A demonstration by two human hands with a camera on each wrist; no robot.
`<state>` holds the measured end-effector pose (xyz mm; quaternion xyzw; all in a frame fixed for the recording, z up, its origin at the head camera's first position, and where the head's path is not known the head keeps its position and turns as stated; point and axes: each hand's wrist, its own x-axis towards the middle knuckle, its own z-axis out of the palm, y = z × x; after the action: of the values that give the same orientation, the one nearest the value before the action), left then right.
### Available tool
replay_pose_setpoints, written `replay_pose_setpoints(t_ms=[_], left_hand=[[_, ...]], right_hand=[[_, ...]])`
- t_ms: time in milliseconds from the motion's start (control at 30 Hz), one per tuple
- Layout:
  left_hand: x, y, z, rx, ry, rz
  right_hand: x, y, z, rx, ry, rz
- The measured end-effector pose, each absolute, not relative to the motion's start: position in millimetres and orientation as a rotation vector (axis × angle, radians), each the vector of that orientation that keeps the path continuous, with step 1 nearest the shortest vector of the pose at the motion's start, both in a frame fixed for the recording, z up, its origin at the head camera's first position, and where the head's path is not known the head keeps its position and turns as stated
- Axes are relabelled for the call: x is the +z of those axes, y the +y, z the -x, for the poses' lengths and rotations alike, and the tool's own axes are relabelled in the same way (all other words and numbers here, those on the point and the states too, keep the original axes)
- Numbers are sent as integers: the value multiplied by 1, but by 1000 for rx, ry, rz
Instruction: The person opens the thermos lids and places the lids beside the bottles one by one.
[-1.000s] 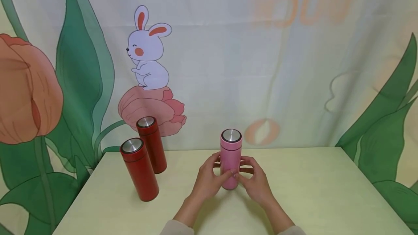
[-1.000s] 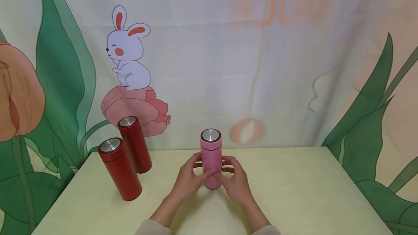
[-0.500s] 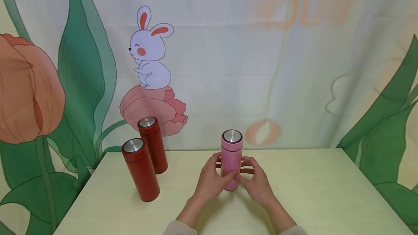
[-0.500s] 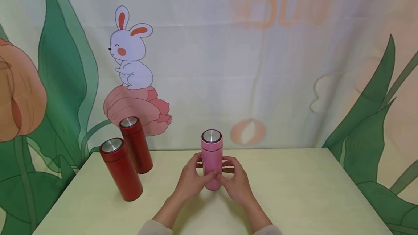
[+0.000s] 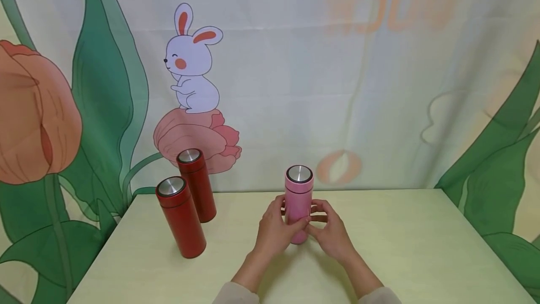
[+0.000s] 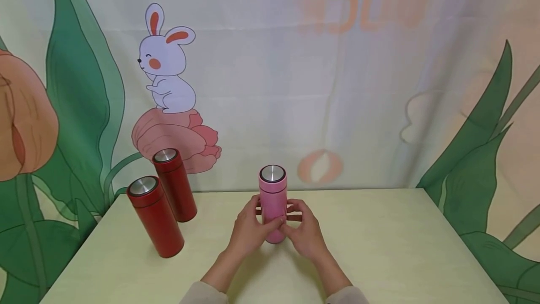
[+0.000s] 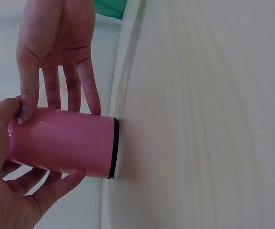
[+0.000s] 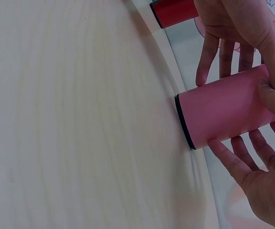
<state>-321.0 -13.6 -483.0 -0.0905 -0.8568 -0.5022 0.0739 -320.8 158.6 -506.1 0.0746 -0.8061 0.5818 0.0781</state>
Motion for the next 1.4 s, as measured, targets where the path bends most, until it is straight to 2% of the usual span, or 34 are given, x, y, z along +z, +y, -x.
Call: replay_pose_setpoints(t_ms=[833, 1133, 1400], left_hand=[[-485, -17, 324, -1539, -2574, 333], [-483, -8, 323, -1461, -2569, 263], [-484, 5, 324, -1310, -2527, 98]], right_hand=[[-503, 158, 322, 1710, -2464, -246], [-501, 158, 319, 1709, -2452, -233], [-501, 158, 320, 1635, -2515, -217]])
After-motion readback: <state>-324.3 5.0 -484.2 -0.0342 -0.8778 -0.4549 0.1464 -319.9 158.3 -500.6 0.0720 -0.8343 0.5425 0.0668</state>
